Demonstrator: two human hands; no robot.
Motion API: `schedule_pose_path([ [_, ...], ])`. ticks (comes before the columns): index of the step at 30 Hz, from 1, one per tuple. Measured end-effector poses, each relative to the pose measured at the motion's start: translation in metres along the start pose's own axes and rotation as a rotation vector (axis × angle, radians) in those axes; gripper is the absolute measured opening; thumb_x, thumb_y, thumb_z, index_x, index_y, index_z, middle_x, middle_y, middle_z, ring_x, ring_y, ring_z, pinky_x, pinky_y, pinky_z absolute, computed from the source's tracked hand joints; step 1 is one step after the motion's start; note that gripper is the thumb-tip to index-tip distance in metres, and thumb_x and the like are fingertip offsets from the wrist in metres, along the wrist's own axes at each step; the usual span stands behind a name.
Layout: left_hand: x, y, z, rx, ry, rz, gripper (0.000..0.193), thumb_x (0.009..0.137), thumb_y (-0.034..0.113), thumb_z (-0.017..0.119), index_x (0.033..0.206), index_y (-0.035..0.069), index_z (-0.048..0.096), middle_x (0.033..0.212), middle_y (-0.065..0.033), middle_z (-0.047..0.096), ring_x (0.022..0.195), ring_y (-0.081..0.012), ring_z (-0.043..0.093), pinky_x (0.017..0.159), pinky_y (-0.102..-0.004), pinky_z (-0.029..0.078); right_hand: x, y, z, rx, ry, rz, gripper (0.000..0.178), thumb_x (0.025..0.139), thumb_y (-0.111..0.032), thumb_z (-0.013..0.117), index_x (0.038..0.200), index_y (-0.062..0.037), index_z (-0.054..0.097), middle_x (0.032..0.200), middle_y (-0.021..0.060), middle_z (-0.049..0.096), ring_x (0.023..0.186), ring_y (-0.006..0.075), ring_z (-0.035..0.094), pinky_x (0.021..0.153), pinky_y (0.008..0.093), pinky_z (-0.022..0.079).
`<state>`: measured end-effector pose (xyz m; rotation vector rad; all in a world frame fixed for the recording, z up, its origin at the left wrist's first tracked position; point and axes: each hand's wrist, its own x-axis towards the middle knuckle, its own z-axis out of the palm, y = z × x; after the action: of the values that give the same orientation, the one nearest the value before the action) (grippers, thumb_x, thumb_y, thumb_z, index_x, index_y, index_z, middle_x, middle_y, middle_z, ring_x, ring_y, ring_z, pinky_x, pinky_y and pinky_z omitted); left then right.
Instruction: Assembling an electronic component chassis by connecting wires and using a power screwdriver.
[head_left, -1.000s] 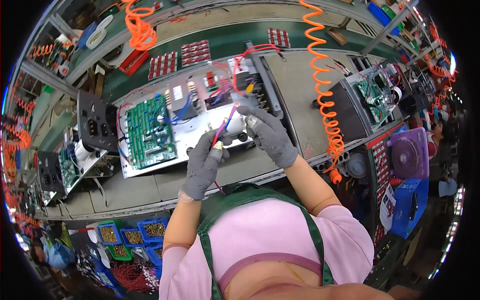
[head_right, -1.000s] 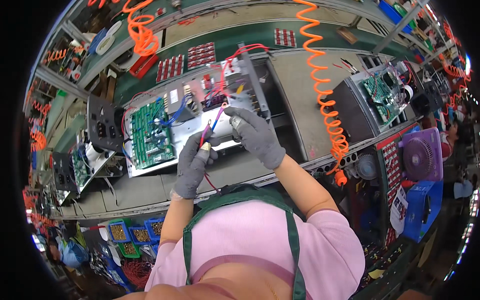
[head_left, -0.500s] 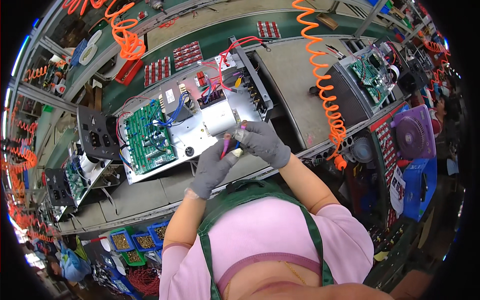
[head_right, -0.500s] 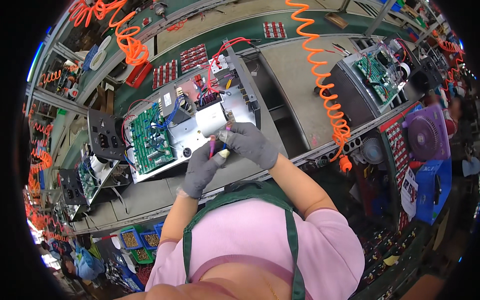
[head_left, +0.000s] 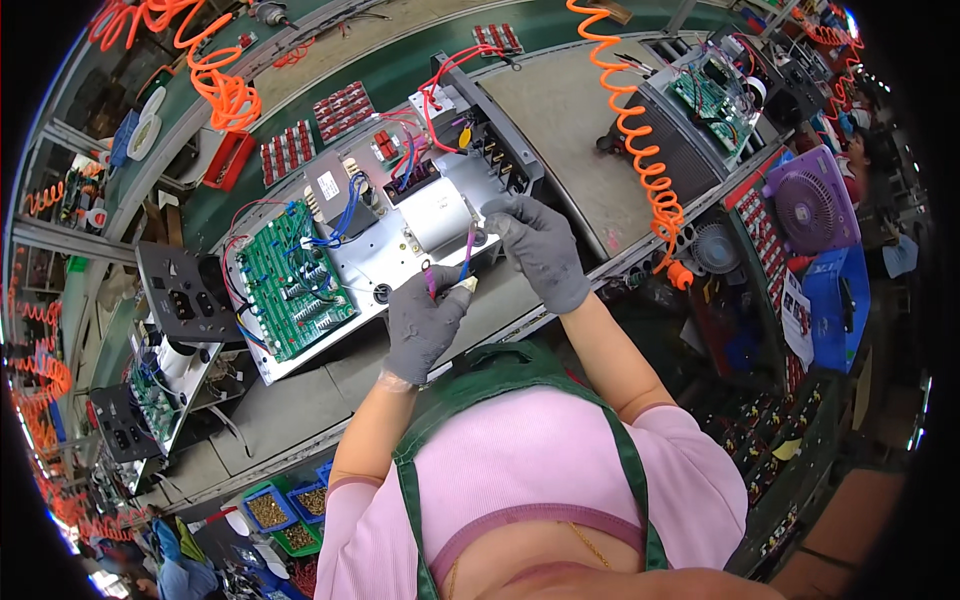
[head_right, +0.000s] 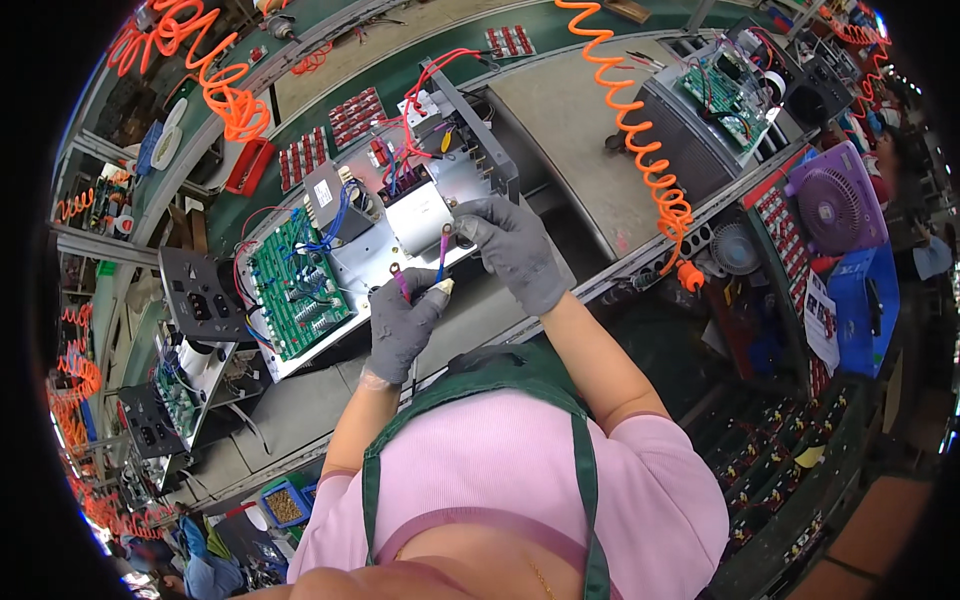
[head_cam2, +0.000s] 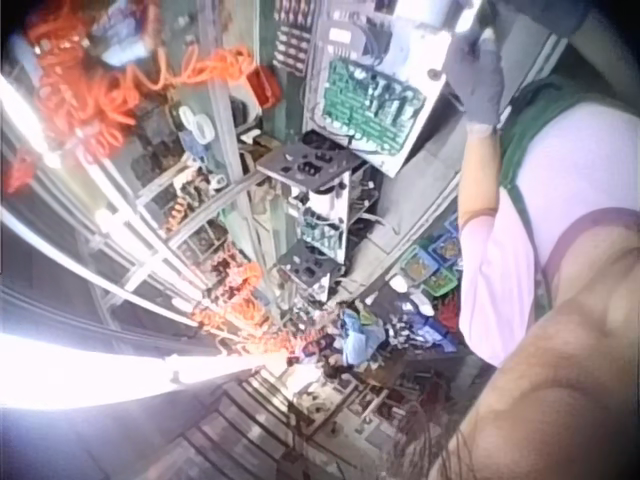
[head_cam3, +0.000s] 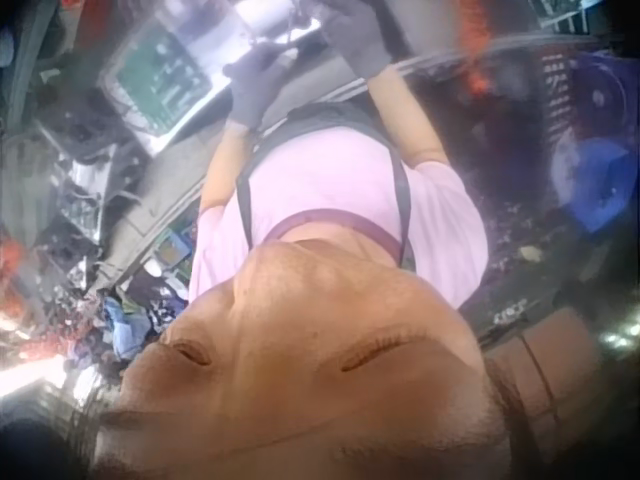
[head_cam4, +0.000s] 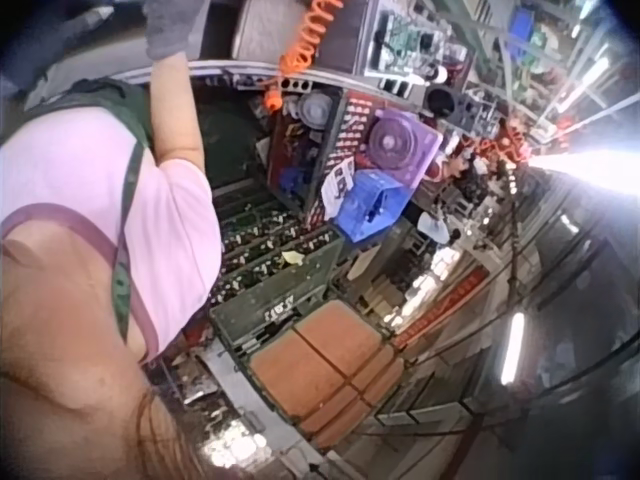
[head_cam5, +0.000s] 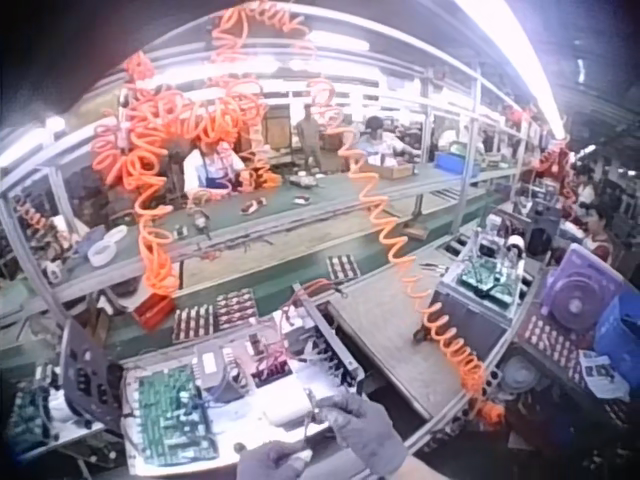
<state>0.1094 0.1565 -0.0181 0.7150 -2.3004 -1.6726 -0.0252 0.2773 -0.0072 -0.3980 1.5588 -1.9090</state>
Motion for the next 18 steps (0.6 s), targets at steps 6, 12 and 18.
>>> schedule_pose_path([
  [6,0.003,-0.005,0.0,-0.006,0.041,0.049,0.019,0.081,0.015,0.069,0.091,-0.001,0.068,0.067,-0.0022,0.061,0.06,-0.0074,0.052,0.057,-0.0238,0.043,0.003,0.011,0.007,0.072,0.099,-0.005,0.026,0.089,-0.012,0.061,0.111,-0.0008,0.056,0.084,0.0028,0.062,0.052,0.0012,0.04,0.045,0.017,0.031],
  [12,0.006,-0.011,-0.005,-0.06,0.047,0.023,0.021,0.081,0.017,0.069,0.093,-0.001,0.068,0.065,-0.0051,0.061,0.058,-0.0103,0.055,0.055,-0.0258,0.045,0.005,0.012,0.004,0.188,-0.046,0.052,0.026,0.088,-0.01,0.058,0.112,0.001,0.055,0.09,0.0066,0.063,0.054,0.0026,0.042,0.046,0.0168,0.032],
  [18,0.007,-0.013,-0.004,-0.049,0.035,0.0,0.02,0.08,0.017,0.068,0.092,0.001,0.068,0.066,-0.0074,0.063,0.058,-0.0124,0.057,0.056,-0.0275,0.046,0.012,0.02,0.0,0.183,-0.054,0.047,0.028,0.087,-0.008,0.057,0.113,0.0022,0.057,0.088,0.0033,0.061,0.056,0.0018,0.041,0.049,0.0165,0.033],
])
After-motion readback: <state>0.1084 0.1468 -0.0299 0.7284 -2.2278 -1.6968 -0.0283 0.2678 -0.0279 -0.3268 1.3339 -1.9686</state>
